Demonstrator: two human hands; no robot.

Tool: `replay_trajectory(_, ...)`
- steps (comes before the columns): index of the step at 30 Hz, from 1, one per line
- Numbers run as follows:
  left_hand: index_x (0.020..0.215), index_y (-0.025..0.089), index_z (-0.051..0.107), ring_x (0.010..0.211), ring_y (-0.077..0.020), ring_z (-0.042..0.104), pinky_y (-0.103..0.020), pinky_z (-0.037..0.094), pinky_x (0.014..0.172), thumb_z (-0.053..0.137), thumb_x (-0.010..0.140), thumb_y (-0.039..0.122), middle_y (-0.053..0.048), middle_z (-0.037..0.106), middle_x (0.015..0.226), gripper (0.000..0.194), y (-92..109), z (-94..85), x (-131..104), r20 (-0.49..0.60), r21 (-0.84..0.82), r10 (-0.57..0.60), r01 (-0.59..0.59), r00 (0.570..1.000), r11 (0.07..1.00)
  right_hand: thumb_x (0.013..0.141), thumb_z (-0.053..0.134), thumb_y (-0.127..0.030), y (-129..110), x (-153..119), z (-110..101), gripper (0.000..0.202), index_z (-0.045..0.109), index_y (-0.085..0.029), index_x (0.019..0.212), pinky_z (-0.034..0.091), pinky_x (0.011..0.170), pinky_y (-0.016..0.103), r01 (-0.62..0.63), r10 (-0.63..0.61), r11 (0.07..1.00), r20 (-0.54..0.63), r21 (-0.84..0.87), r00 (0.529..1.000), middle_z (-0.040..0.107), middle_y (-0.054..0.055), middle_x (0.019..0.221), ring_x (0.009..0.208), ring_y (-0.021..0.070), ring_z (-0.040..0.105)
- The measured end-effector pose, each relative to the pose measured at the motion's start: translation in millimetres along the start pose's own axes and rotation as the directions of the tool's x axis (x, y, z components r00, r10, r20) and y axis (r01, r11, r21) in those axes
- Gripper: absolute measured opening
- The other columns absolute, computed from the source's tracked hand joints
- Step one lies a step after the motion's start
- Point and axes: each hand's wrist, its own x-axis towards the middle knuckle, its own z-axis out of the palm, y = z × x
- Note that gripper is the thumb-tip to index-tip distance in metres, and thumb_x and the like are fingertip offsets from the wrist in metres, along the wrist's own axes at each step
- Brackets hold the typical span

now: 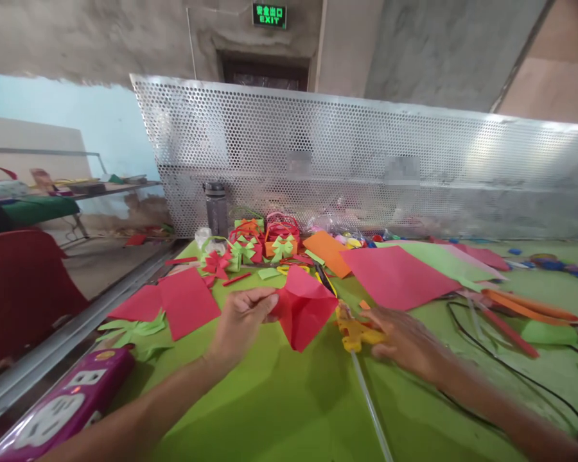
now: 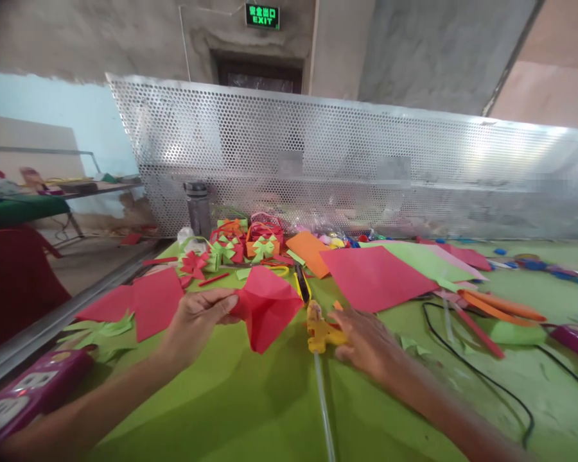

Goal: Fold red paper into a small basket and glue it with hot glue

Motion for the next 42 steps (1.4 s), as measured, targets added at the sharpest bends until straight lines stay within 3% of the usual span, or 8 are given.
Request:
replay_trajectory(4, 0.078, 0.016, 0.074, 0.060, -0.0159, 0.062, -0.024, 0.053, 0.058, 0.063, 0.073, 0.027, -0.001, 0.070, 0.065, 0.016, -1, 0.3, -1, 0.022, 0.160, 0.094, -0.096, 0.995, 0.982, 0.074, 0.060, -0.024, -30, 18, -30, 0.032, 0.059, -0.018, 0.105, 0.045, 0.078, 0.040, -0.019, 0.014, 0.999, -0.185, -0.026, 0.983, 0.064, 0.010, 0.101, 0.091, 0.0254, 0.060)
replay_trajectory(8, 0.084, 0.016, 0.073, 0.062, -0.0148, 0.061, -0.021, 0.049, 0.056, 0.055, 0.079, 0.024, -0.001, 0.069, 0.068, 0.020, -1, 1.1, -4, 0.101, 0.296, 0.209, -0.230, 0.973, 0.927, 0.078, 0.059, -0.026, -79, 44, -53, 0.033, 0.055, -0.019, 0.110, 0.041, 0.088, 0.040, 0.198, -0.152, 0.976, -0.362, 0.092, 0.920, 0.060, 0.009, 0.111, 0.105, 0.0226, 0.052)
replay_trajectory(11, 0.083, 0.016, 0.071, 0.063, -0.0139, 0.061, -0.019, 0.047, 0.056, 0.050, 0.082, 0.021, 0.000, 0.069, 0.069, 0.021, 0, 1.6, -8, 0.150, 0.402, 0.263, -0.302, 0.953, 0.864, 0.073, 0.066, -0.026, -107, 57, -56, 0.040, 0.055, -0.017, 0.110, 0.034, 0.096, 0.041, 0.326, -0.277, 0.940, -0.339, 0.097, 0.899, 0.055, 0.011, 0.119, 0.116, 0.0236, 0.044)
replay_trajectory(14, 0.076, 0.015, 0.068, 0.062, -0.0133, 0.061, -0.018, 0.045, 0.055, 0.048, 0.084, 0.020, 0.000, 0.066, 0.064, 0.022, 2, 2.7, -12, 0.185, 0.491, 0.292, -0.346, 0.938, 0.800, 0.071, 0.068, -0.025, -120, 63, -51, 0.029, 0.060, -0.020, 0.098, 0.026, 0.101, 0.045, 0.334, -0.295, 0.939, -0.298, 0.088, 0.908, 0.052, 0.008, 0.123, 0.125, 0.0254, 0.032)
replay_trajectory(22, 0.082, 0.013, 0.067, 0.073, -0.0137, 0.061, -0.020, 0.046, 0.067, 0.043, 0.083, 0.010, -0.004, 0.066, 0.076, 0.024, 7, 6.9, -17, 0.272, 0.542, 0.422, -0.500, 0.865, 0.676, 0.075, 0.062, -0.017, -123, 59, -52, 0.005, 0.061, -0.020, 0.079, 0.017, 0.100, 0.050, 0.296, -0.266, 0.950, -0.235, 0.102, 0.935, 0.054, 0.007, 0.120, 0.125, 0.0246, 0.032)
replay_trajectory(29, 0.083, 0.015, 0.068, 0.061, -0.0126, 0.058, -0.020, 0.047, 0.055, 0.046, 0.083, 0.021, -0.001, 0.065, 0.069, 0.023, 4, 3.2, -13, 0.189, 0.434, 0.185, -0.251, 0.964, 0.865, 0.077, 0.055, -0.009, -113, 64, -56, 0.014, 0.063, -0.020, 0.081, 0.023, 0.094, 0.050, 0.320, -0.302, 0.942, -0.153, 0.105, 0.941, 0.061, 0.006, 0.105, 0.110, 0.0240, 0.046)
replay_trajectory(36, 0.070, 0.013, 0.066, 0.061, -0.0134, 0.057, -0.021, 0.047, 0.055, 0.051, 0.080, 0.025, -0.002, 0.063, 0.063, 0.022, 6, 3.7, -11, 0.202, 0.292, 0.083, -0.141, 0.976, 0.946, 0.082, 0.049, -0.008, -112, 70, -56, 0.018, 0.056, -0.018, 0.069, 0.029, 0.086, 0.038, 0.308, -0.288, 0.931, -0.127, 0.196, 0.949, 0.060, 0.000, 0.081, 0.085, 0.0141, 0.053)
replay_trajectory(42, 0.063, 0.012, 0.065, 0.054, -0.0120, 0.052, -0.021, 0.043, 0.049, 0.053, 0.079, 0.030, -0.001, 0.060, 0.056, 0.027, 7, 4.9, -12, 0.170, 0.267, 0.056, -0.100, 0.984, 0.958, 0.081, 0.049, -0.007, -120, 63, -60, 0.020, 0.052, -0.016, 0.063, 0.026, 0.081, 0.037, 0.318, -0.306, 0.945, -0.129, 0.082, 0.943, 0.059, -0.001, 0.072, 0.080, 0.0142, 0.051)
